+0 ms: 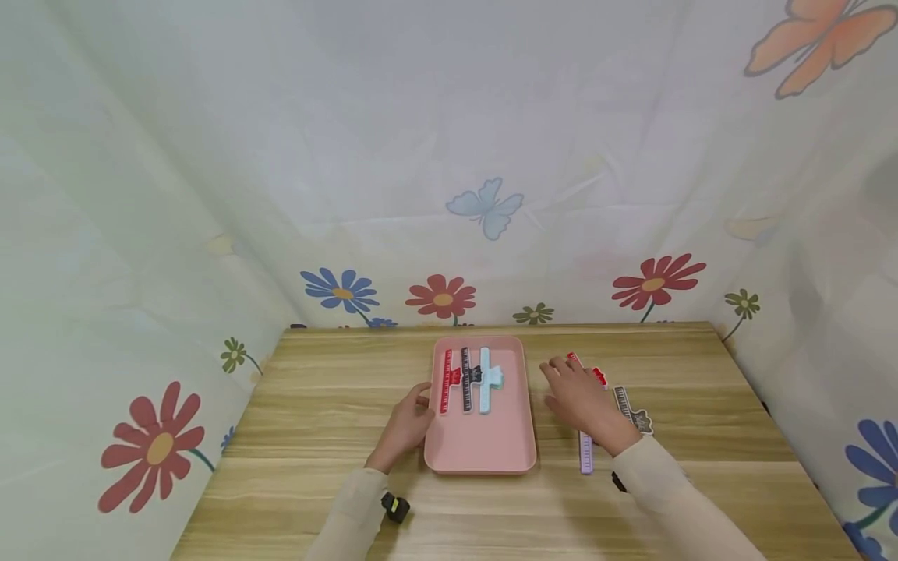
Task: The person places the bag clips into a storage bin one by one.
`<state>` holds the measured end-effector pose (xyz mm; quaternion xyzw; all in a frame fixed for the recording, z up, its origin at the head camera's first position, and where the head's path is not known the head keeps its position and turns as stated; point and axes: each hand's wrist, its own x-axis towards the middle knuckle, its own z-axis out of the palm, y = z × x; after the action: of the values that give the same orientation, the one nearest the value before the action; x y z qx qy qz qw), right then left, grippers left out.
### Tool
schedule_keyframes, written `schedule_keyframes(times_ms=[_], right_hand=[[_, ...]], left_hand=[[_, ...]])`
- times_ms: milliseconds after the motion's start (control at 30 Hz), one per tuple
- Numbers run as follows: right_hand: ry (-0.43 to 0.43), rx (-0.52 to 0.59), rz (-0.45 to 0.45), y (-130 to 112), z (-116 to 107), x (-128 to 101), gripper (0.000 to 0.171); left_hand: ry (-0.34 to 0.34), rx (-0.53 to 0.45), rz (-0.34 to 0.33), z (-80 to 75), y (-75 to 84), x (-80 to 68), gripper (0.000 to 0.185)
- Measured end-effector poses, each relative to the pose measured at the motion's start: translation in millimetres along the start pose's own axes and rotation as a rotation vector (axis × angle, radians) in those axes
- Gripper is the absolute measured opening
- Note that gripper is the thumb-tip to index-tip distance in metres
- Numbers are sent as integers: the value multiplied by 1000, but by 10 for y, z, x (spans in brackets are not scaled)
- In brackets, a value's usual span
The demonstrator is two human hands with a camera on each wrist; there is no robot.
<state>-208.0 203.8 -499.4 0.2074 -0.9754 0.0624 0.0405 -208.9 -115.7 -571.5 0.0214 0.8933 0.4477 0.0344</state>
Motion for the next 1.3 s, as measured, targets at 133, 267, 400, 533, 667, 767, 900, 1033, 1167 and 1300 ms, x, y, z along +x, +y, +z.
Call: schedule_keyframes(times_ms=[133,267,400,533,667,767,900,1033,1167,1300], right_hand=[[-12,-2,17,56,14,-98,55],[-31,1,38,101,42,-179,56],[-42,-2,62,141,76,-249,55],[-33,-18,58,189,117,-328,55],[-40,-24,67,237,143,-401,57],[-64,-32,80,268,154,-448,59],[-91,-46,78,314,167,-500,59],[-86,-47,44,345,162,-535,52],[-111,-48,33,356,164,-550,50],[-149,-30,47,370,186,-555,51]], left_hand=[[6,1,3,-1,-8,1,52],[9,6,3,-4,-17,2,51],[6,5,3,-10,-8,-5,51],[8,11,14,-11,0,-11,51],[0,8,2,-14,13,-22,51],[-4,3,-12,-19,26,-25,51],[-4,0,-20,-21,26,-15,51],[-8,0,-30,-19,18,2,51],[-10,0,-37,-17,10,7,51],[-15,-4,-31,-12,4,2,51]])
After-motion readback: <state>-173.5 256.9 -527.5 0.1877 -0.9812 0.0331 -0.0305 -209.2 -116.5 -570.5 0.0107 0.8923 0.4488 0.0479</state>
